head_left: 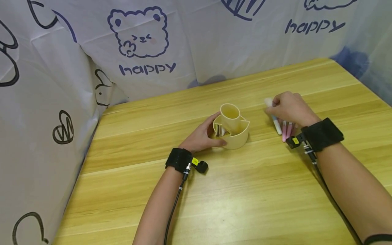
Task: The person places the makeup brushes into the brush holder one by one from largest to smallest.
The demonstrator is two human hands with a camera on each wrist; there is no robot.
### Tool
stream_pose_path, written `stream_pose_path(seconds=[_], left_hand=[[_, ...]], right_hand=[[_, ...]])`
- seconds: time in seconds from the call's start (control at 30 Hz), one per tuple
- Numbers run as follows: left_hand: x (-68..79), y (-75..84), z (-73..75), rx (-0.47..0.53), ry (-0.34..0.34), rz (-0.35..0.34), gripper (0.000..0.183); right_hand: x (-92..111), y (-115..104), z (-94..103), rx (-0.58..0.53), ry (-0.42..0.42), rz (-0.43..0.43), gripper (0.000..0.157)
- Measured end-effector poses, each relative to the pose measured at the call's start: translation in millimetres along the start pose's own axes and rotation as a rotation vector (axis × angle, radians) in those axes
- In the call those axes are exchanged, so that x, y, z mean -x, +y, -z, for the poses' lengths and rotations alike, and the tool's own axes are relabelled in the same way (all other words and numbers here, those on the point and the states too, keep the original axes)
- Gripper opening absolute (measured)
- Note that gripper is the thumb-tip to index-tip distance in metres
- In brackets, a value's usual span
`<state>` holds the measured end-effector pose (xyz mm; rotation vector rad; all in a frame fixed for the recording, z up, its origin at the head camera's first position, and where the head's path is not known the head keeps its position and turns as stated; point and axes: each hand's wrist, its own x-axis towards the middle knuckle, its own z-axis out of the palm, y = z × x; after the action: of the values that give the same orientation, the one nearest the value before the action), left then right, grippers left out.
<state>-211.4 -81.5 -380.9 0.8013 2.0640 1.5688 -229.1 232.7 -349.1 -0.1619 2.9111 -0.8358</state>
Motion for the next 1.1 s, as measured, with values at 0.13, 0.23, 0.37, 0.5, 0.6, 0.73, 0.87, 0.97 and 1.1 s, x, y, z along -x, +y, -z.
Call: stream_pose_path(seconds=[0.13, 0.23, 0.37, 0.5, 0.6, 0.73, 0.87, 0.97, 1.1], left_hand=[[-4.3, -9.1, 0.0, -0.010, 0.016, -0.007, 0.100], [-7.8, -18.0, 0.4, -0.005, 0.024, -0.023, 0.101], [-8.7, -22.7, 1.2, 0.014, 0.017, -0.040, 0.099], [-8.3, -23.9, 1.8, 0.010, 0.008, -0.059, 0.096], [-7.4, -20.6, 1.5, 0.000, 0.012, -0.060, 0.095], [-2.9, -6.0, 0.1, 0.004, 0.018, -0.035, 0.095], [-0.9, 1.7, -0.3, 0.015, 0.015, -0.028, 0.095], [-1.2, 1.5, 0.0, 0.018, 0.009, -0.031, 0.095], [-0.8, 0.6, 0.4, 0.030, -0.005, -0.027, 0.096]], right_hand=[[0, -1, -0.3, -0.005, 0.011, 0.006, 0.038], [0, -2, -0.2, -0.001, 0.023, 0.014, 0.038], [0, -2, 0.2, 0.009, 0.028, 0.019, 0.039], [0, -1, 0.4, 0.014, 0.027, 0.024, 0.040], [0, -2, 0.3, 0.017, 0.032, 0.031, 0.039], [1, -4, 0.7, 0.005, 0.032, 0.043, 0.036], [2, -8, 1.7, -0.013, 0.041, 0.055, 0.033], [3, -10, 2.1, -0.020, 0.052, 0.061, 0.030], [4, -13, 2.0, -0.026, 0.062, 0.067, 0.027]])
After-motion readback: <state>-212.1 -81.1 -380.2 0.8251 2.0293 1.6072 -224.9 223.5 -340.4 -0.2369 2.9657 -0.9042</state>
